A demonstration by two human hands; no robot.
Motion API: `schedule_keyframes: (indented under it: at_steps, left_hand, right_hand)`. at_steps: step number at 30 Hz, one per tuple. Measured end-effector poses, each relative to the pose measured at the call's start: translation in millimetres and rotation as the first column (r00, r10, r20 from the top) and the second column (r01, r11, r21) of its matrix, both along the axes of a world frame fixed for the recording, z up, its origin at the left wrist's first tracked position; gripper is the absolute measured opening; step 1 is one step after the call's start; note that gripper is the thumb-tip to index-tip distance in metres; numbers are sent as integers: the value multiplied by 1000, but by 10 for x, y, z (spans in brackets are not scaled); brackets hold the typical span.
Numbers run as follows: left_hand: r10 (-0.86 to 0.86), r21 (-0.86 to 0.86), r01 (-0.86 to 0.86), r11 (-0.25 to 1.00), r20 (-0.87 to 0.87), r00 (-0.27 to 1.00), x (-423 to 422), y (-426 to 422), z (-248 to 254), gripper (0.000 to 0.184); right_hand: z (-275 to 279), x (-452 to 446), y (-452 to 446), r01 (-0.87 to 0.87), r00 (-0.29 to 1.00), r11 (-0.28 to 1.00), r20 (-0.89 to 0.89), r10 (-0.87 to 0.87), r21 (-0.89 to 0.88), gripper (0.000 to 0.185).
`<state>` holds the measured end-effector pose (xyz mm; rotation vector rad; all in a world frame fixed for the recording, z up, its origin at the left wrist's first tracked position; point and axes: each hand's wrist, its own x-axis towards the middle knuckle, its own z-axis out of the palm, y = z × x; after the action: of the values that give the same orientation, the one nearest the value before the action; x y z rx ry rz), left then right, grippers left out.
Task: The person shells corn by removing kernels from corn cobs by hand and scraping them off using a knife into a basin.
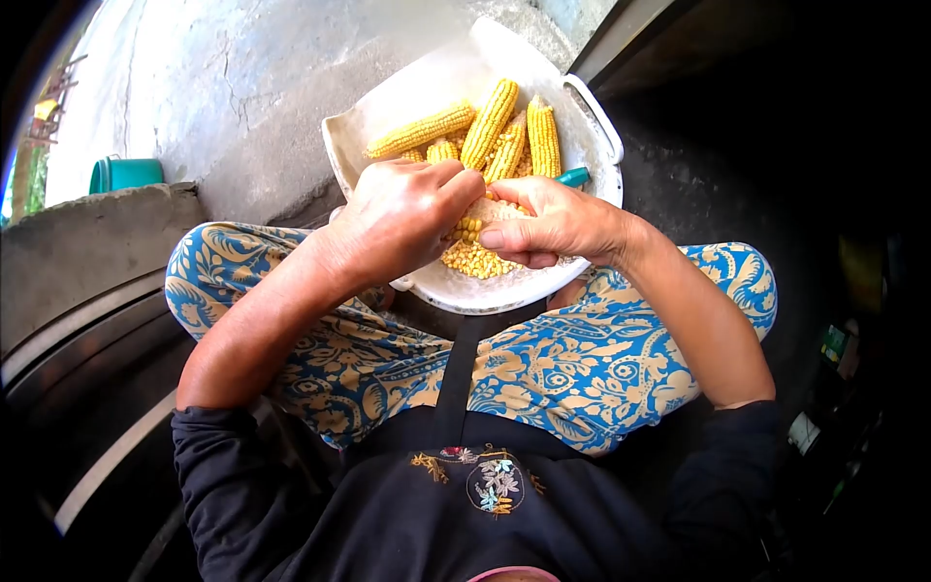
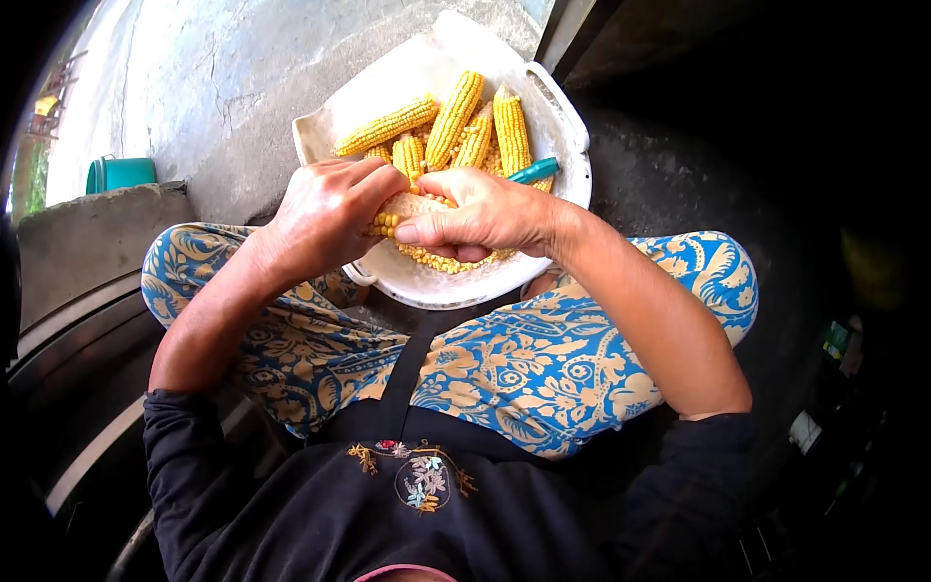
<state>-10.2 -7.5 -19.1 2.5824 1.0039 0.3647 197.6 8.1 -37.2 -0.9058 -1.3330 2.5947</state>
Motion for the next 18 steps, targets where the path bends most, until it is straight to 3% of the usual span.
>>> schedule_keyframes:
  at_steps: [5,7,11,13,14,16,18]
  left_hand:
    - [31,-80,-35,996,-46,998,-6,-7,19,27]
    - [29,-156,-46,987,-105,994,-14,-1,16,30]
    - [63,-238,-94,967,-135,989,-13,15,23,32]
    - [118,-456,-218,863,-236,964,-5,50,34,34]
    - [118,-453,-217,864,-236,964,-1,62,50,34]
    - [176,-489,-288,823,-263,949,15,79,74,35]
    - [185,-489,-260,833,-196,963,4,75,63,36]
  right_hand:
    - [-51,-17,-37,13,1000,994,-1,-13,111,47]
    - [-112,-63,-95,54,998,913,-10,-54,404,51]
    - [-62,-61,-71,-11,997,930,79,-20,368,55]
    - [-67,-77,-91,17,996,864,72,-61,503,58]
    - [-92,-75,-80,18,996,863,71,-62,505,58]
    - [-130,-76,-34,-143,967,574,237,-92,806,62]
    - [-124,-57,-8,-108,972,552,204,-116,827,64]
